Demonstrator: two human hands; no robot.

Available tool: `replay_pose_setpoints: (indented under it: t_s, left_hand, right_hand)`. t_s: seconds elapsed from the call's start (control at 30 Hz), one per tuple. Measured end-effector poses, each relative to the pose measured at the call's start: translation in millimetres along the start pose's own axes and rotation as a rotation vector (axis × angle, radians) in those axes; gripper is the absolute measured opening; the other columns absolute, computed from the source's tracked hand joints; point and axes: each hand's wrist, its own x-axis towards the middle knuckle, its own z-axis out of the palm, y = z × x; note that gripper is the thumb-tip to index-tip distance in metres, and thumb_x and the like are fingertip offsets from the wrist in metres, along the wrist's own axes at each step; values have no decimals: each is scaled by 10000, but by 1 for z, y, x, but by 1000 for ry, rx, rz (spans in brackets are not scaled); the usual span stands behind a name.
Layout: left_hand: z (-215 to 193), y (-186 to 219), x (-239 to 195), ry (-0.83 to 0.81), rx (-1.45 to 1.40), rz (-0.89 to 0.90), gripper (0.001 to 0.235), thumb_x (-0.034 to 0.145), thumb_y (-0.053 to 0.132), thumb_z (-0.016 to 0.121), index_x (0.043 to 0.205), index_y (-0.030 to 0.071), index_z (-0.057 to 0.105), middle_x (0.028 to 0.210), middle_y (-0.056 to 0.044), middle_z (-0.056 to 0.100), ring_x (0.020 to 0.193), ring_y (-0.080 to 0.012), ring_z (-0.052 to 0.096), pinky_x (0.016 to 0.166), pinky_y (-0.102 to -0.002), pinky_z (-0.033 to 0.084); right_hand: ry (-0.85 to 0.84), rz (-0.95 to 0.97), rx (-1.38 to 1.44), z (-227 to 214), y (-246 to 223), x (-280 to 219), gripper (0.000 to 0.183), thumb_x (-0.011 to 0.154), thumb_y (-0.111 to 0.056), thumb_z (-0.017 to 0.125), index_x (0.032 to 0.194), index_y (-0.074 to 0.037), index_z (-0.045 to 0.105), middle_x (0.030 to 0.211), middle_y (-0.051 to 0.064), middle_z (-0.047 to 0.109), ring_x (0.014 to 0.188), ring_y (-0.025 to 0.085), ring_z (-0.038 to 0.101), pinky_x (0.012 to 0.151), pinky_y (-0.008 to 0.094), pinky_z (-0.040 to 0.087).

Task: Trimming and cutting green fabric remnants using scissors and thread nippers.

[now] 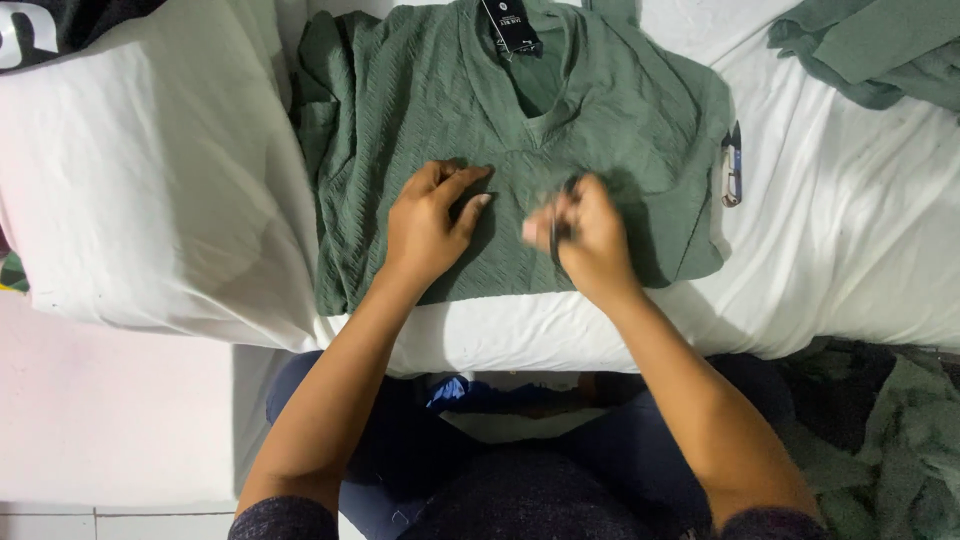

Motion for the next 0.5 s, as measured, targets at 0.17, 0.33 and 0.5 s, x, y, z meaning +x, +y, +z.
replay_pose_setpoints:
  t_s: [0.17, 0.33, 0.5]
  left_hand:
    - [17, -9, 6, -3, 181, 22, 150, 864, 261, 812, 1013, 245, 804, 930, -40, 611, 820, -297, 664, 669, -410, 528]
    - [25, 0, 5, 131, 228, 54, 75, 871, 229, 818, 831, 185, 772, 895, -17, 602, 775, -266, 649, 616, -383, 502]
    - [7, 8, -19, 90, 317, 109, 92, 881, 242, 795, 793, 229, 771, 914, 22, 634, 821, -233, 622, 651, -393, 469]
  right_hand:
    - [-676, 310, -86, -43, -2, -60, 241, 754, 56, 779, 928, -32, 637, 631, 116, 757, 549, 205, 710, 686, 332, 560]
    - [-230, 111, -107, -24, -3, -28, 367, 810, 8, 822, 1078, -48, 576, 908, 90, 771, 789, 158, 743, 737, 262, 574]
    - [88, -126, -424, 13, 23, 38, 493, 795, -122, 926, 1129, -41, 572, 814, 107, 727, 742, 254, 760, 650, 349, 604]
